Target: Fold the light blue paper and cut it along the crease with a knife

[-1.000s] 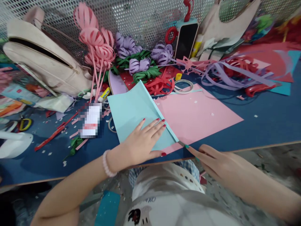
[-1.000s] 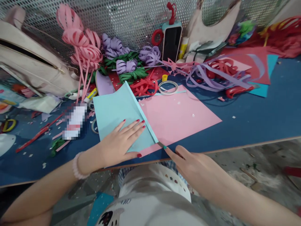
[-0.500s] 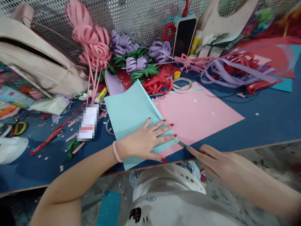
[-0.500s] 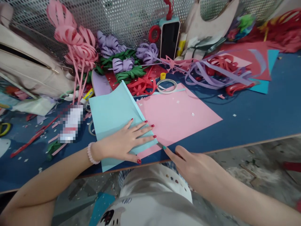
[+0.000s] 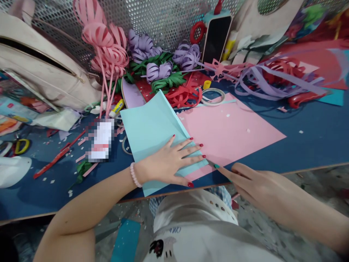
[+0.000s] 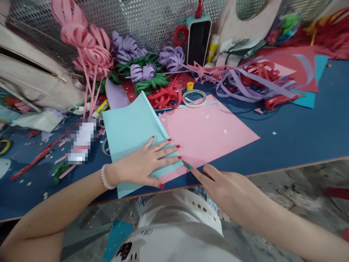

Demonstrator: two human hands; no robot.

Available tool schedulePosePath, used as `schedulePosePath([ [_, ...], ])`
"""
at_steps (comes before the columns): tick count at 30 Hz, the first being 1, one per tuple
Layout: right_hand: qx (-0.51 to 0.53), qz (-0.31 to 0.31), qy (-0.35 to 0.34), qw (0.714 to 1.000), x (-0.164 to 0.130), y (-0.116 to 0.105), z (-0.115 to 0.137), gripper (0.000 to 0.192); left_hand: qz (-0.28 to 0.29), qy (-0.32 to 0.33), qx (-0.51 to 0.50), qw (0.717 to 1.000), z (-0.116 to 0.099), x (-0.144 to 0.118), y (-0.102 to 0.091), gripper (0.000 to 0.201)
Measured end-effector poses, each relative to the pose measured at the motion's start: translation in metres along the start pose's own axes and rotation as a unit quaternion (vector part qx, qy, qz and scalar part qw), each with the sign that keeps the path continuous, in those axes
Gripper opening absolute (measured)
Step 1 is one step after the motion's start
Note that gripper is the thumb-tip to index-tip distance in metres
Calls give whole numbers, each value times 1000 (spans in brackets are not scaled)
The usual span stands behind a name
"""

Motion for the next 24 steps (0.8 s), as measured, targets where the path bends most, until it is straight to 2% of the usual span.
schedulePosePath([
  [7,35,-4,-8,999,1,-4,-10,52,-6,4,2,1000,0,0,1,77],
  [13,-3,-9,-22,1000,8,-6,-10,57,-15,5,6,1000,0,0,3,77],
  [21,-25,-25,-30,999,11,-15,-18,36,-20,11,-1,1000,1,0,6,78],
  [24,-44,-38,-35,998,13,-15,-16,34,-20,11,-4,1000,1,0,7,78],
])
Point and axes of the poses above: each hand's wrist, its own x-axis towards the middle knuckle, its own y-axis out of the palm, z = x × y, the point moved 10 cm from there along x, towards the middle knuckle, and after that the axes turned 14 degrees about z, right-handed, at the moved point
